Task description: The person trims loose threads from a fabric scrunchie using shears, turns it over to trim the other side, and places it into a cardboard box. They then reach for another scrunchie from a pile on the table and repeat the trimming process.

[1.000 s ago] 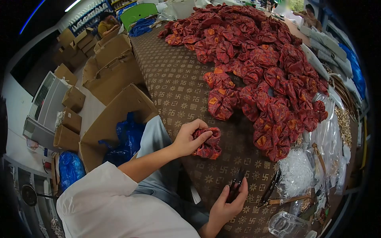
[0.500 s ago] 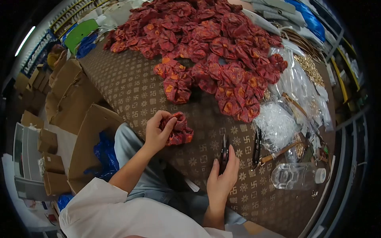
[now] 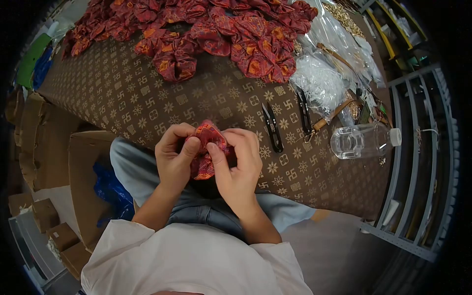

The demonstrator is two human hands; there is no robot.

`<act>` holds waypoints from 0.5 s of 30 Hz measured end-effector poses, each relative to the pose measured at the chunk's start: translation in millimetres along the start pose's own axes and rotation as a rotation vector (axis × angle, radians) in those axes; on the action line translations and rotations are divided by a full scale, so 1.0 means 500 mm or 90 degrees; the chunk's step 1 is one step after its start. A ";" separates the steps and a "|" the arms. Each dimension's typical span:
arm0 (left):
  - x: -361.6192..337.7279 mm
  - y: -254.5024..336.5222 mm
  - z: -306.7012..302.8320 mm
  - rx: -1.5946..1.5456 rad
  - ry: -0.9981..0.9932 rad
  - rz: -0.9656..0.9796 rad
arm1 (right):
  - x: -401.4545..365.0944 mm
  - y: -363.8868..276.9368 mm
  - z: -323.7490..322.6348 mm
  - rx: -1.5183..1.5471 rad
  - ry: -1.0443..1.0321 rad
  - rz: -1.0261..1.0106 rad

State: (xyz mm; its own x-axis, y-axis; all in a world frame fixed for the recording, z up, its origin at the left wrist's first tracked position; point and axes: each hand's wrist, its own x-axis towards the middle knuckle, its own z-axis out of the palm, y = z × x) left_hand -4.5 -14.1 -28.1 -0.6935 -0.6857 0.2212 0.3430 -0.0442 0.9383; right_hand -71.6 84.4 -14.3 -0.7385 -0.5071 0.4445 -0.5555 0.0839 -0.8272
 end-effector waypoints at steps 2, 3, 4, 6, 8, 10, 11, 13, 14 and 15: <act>-0.006 0.005 0.000 -0.066 -0.001 -0.044 | -0.001 0.001 -0.007 0.154 -0.034 0.084; -0.008 0.008 0.002 -0.122 -0.005 -0.081 | -0.004 0.002 -0.007 0.148 -0.039 0.086; -0.008 0.011 0.005 -0.128 -0.001 -0.084 | -0.009 0.005 -0.005 0.256 -0.015 0.124; -0.006 0.018 0.013 -0.116 -0.024 -0.056 | -0.013 0.004 -0.006 0.362 0.010 0.161; -0.004 0.035 0.015 -0.120 -0.042 -0.081 | -0.012 -0.006 -0.012 0.520 0.041 0.210; -0.005 0.039 0.020 -0.122 -0.062 -0.106 | -0.010 -0.009 -0.020 0.594 0.036 0.243; -0.007 0.038 0.023 -0.099 -0.073 -0.076 | -0.009 -0.009 -0.023 0.671 0.031 0.274; -0.007 0.038 0.029 -0.076 -0.083 -0.046 | -0.009 -0.004 -0.025 0.698 0.017 0.261; -0.005 0.040 0.032 -0.068 -0.081 -0.044 | -0.009 -0.002 -0.025 0.727 0.002 0.248; -0.003 0.042 0.034 -0.059 -0.078 -0.042 | -0.009 -0.001 -0.027 0.728 0.002 0.250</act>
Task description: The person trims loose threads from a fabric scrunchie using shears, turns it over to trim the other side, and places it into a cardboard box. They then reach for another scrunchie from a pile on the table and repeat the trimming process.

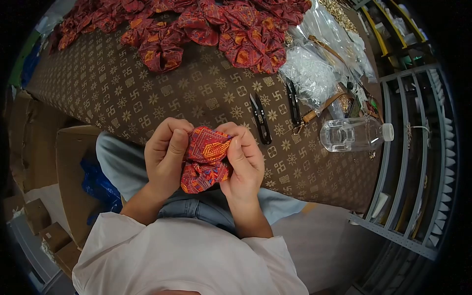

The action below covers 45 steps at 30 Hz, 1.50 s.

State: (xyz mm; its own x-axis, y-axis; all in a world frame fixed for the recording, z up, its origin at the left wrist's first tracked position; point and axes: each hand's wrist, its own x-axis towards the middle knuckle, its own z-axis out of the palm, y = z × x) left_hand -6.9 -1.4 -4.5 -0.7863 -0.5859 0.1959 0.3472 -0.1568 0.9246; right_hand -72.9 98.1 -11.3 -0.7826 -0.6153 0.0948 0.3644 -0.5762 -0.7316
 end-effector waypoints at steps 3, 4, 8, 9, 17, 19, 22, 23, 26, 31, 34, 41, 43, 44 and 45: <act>0.005 0.000 0.001 -0.008 -0.008 -0.037 | 0.000 -0.002 -0.002 0.021 -0.007 0.017; 0.005 0.000 0.003 -0.007 -0.009 -0.038 | -0.001 -0.002 -0.002 0.025 0.001 0.019; 0.003 0.000 0.011 -0.037 -0.016 -0.046 | -0.001 -0.004 -0.007 0.049 0.024 0.045; 0.003 0.000 0.012 -0.049 -0.016 -0.057 | -0.001 -0.005 -0.007 0.051 0.026 0.044; 0.004 -0.007 0.016 -0.141 -0.014 -0.137 | -0.006 -0.002 -0.018 0.180 0.050 0.120; 0.003 -0.007 0.018 -0.143 -0.012 -0.134 | -0.006 -0.004 -0.019 0.188 0.048 0.120; 0.001 -0.008 0.019 -0.149 -0.003 -0.134 | -0.006 -0.007 -0.017 0.196 0.051 0.122; 0.001 -0.007 0.019 -0.144 -0.014 -0.119 | -0.007 -0.008 -0.016 0.195 0.060 0.124; -0.002 -0.009 0.015 -0.120 -0.037 -0.101 | -0.009 -0.011 -0.017 0.123 0.070 0.110; 0.001 -0.002 -0.007 -0.002 -0.102 -0.066 | 0.003 -0.023 -0.045 -0.208 -0.015 -0.054; 0.005 0.002 -0.005 0.162 -0.186 -0.025 | 0.005 -0.044 -0.028 -0.446 -0.056 -0.143; -0.010 0.006 0.009 0.025 -0.171 -0.131 | -0.022 -0.031 -0.017 -0.364 0.042 -0.073; -0.011 0.005 0.010 -0.029 -0.163 -0.168 | -0.024 -0.032 -0.014 -0.327 0.054 -0.063; -0.012 0.003 0.007 -0.022 -0.172 -0.158 | -0.024 -0.033 -0.014 -0.314 0.047 -0.057; -0.012 0.001 0.005 -0.015 -0.182 -0.147 | -0.024 -0.034 -0.014 -0.300 0.040 -0.052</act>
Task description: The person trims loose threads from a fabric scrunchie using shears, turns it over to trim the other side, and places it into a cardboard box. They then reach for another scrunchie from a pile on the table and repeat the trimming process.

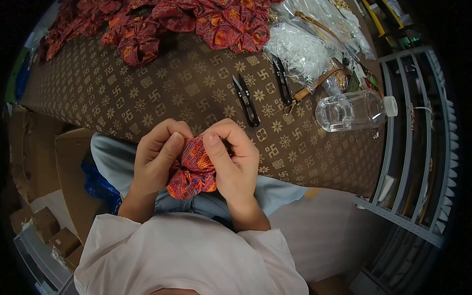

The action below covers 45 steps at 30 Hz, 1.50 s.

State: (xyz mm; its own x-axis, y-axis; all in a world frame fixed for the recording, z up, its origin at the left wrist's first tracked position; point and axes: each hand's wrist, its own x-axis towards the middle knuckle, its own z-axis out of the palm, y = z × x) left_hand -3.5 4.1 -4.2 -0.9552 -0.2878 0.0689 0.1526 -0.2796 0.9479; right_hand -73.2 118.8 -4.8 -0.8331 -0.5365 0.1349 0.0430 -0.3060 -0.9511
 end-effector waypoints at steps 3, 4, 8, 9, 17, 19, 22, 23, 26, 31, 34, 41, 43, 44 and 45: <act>0.002 -0.002 -0.001 0.021 -0.005 0.019 | -0.001 -0.005 0.000 -0.005 -0.001 0.008; 0.003 -0.004 -0.001 0.022 -0.005 0.019 | 0.000 -0.004 -0.003 -0.005 -0.001 0.008; 0.004 -0.013 -0.009 0.034 0.041 0.061 | 0.010 0.002 -0.004 0.084 -0.037 0.010; 0.005 -0.016 -0.013 0.039 0.070 0.084 | 0.011 0.002 -0.003 0.155 -0.050 0.022; 0.007 -0.029 -0.048 0.006 0.087 0.126 | 0.001 0.005 -0.027 0.010 -0.057 0.061; 0.008 -0.022 -0.048 -0.042 0.106 0.080 | 0.005 -0.012 -0.026 -0.016 -0.025 0.043; 0.019 -0.002 -0.033 -0.079 0.105 0.108 | 0.007 -0.017 -0.026 -0.060 -0.027 0.047; 0.028 -0.002 -0.021 0.061 0.096 0.216 | 0.008 -0.018 -0.025 -0.059 -0.029 0.047; 0.029 0.026 -0.040 0.401 -0.037 0.286 | 0.011 -0.018 -0.022 -0.136 -0.044 0.008; 0.033 -0.006 -0.057 0.316 0.004 0.243 | 0.011 -0.062 -0.017 -0.181 0.057 -0.379; 0.038 -0.011 -0.045 0.196 0.022 0.258 | -0.002 -0.099 -0.007 0.161 -0.129 -0.464; 0.039 -0.010 -0.037 0.089 0.050 0.275 | 0.006 -0.097 -0.002 0.139 -0.139 -0.506; 0.039 -0.008 -0.036 0.092 0.057 0.273 | 0.003 -0.094 -0.001 0.131 -0.134 -0.512; 0.037 -0.008 -0.035 0.092 0.057 0.271 | 0.000 -0.093 -0.001 0.125 -0.130 -0.514; 0.036 -0.007 -0.034 0.073 0.059 0.266 | -0.001 -0.093 -0.002 0.118 -0.127 -0.519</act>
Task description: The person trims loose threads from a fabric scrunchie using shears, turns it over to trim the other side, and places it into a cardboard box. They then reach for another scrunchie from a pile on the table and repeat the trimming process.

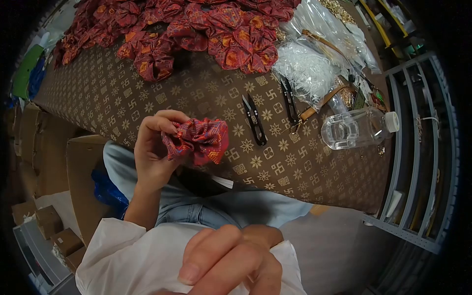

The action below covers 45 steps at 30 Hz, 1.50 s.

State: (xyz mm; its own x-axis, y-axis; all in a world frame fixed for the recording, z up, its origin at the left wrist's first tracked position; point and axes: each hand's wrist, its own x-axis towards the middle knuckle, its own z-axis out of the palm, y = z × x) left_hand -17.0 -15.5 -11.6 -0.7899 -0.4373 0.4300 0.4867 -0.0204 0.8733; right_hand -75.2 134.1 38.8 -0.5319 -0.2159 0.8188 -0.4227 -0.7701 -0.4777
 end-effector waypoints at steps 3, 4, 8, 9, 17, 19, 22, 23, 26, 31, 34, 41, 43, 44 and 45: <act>0.000 -0.002 0.002 -0.005 0.000 0.001 | -0.002 -0.003 -0.004 -0.026 -0.007 -0.010; -0.002 -0.002 0.001 0.013 -0.006 0.006 | -0.004 -0.004 -0.005 -0.034 -0.008 -0.012; -0.002 -0.001 -0.006 0.090 -0.018 0.037 | -0.010 -0.001 -0.004 -0.058 -0.011 -0.027; -0.002 -0.001 -0.006 0.100 -0.010 0.037 | -0.012 0.001 -0.003 -0.063 -0.012 -0.030; -0.007 0.008 0.002 0.160 0.000 0.062 | -0.040 0.050 -0.008 -0.437 0.083 0.238; -0.008 0.007 0.001 0.200 -0.045 0.102 | -0.055 0.070 -0.003 -0.351 0.090 0.354; -0.009 0.017 0.002 0.196 0.003 0.106 | -0.079 0.068 -0.024 -0.194 0.130 0.375; -0.011 0.015 0.000 0.195 0.002 0.104 | -0.081 0.071 -0.027 -0.195 0.132 0.376; -0.013 0.005 -0.010 0.188 0.063 0.101 | -0.079 0.080 -0.032 0.010 0.268 0.390; -0.013 -0.001 -0.007 0.078 0.090 -0.009 | -0.068 0.079 -0.028 0.244 0.372 0.512; -0.021 -0.009 -0.015 -0.040 0.124 -0.093 | -0.076 0.084 -0.046 0.289 0.397 0.520; -0.002 0.021 -0.028 0.047 -0.102 -0.235 | -0.075 0.086 -0.043 0.110 0.341 0.520; 0.003 0.035 -0.004 -0.011 0.000 -0.168 | -0.074 0.084 -0.042 -0.091 0.263 0.485; 0.007 0.034 0.002 -0.011 0.002 -0.170 | -0.074 0.083 -0.039 -0.090 0.262 0.488; 0.013 0.033 0.005 0.110 -0.027 -0.103 | -0.075 0.083 -0.033 -0.070 0.250 0.510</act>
State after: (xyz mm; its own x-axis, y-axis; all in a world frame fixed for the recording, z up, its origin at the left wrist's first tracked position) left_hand -15.1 -16.5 6.1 -0.8693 -0.4025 0.2870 0.2843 0.0679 0.9563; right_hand -84.9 120.3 -16.9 -0.9015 -0.4273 0.0682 0.1260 -0.4100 -0.9034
